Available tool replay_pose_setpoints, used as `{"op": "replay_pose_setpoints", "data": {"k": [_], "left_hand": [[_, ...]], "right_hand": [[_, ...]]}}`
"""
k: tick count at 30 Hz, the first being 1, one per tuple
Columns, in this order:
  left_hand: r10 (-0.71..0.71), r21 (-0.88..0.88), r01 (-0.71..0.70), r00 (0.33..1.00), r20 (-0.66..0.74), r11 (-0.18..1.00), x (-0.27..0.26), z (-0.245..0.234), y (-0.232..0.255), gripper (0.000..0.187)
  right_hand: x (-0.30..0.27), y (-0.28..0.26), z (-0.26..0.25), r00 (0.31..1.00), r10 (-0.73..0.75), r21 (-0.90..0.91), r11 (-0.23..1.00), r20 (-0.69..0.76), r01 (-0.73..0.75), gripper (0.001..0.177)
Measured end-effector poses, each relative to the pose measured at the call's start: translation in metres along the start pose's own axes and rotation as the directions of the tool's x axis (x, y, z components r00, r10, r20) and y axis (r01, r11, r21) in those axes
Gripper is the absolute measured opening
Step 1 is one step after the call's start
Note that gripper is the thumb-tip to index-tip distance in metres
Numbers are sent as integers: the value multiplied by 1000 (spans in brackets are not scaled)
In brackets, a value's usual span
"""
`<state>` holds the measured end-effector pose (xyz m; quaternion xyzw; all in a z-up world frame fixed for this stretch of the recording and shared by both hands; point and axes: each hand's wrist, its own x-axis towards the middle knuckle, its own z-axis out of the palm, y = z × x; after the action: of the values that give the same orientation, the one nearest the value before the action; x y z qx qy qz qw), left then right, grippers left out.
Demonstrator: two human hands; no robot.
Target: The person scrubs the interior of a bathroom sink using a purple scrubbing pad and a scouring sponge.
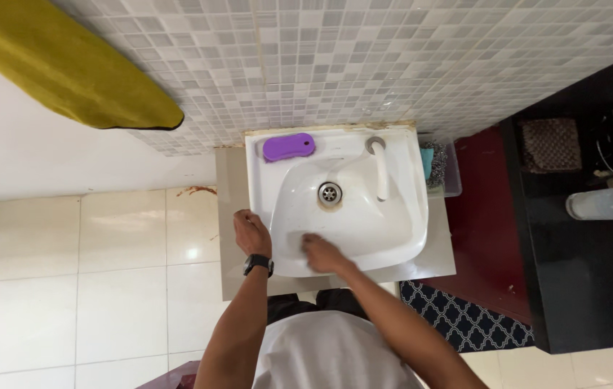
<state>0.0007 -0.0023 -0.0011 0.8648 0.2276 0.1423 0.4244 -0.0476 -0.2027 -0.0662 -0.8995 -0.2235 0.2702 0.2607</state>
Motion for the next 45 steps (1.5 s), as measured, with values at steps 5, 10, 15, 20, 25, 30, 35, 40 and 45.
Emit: {"op": "replay_pose_setpoints", "data": {"k": [5,10,15,20,25,30,35,40,45], "left_hand": [[7,18,-7,1000,-1,1000,-1,0,1,10],[-53,87,51,998,26,995,3,-7,12,7],[-185,242,166,981,59,956,15,-10,17,13],[290,344,-273,957,2,898,34,13,2,22],[543,455,-564,818,192,689,42,13,18,52],[220,432,-445,851,477,784,56,2,36,61],[216,381,-436,840,499,815,64,4,31,73],[256,307,-410,862,437,859,63,12,17,79],[255,295,-393,875,412,871,62,14,16,81]], "right_hand": [[-38,-9,-16,998,58,351,935,8,-57,45],[-88,96,-74,959,168,-221,968,228,-117,33],[-81,127,-76,776,564,867,198,282,-458,19],[-21,16,-53,975,2,-93,995,223,19,25],[-39,-49,-67,970,165,488,841,180,-234,40],[-79,63,-71,926,21,846,399,377,-354,56],[-102,152,-89,966,245,-114,961,-80,-253,58],[-49,99,-41,959,234,73,972,-162,-225,58],[-16,-23,-33,990,124,224,965,74,-138,35]]}}
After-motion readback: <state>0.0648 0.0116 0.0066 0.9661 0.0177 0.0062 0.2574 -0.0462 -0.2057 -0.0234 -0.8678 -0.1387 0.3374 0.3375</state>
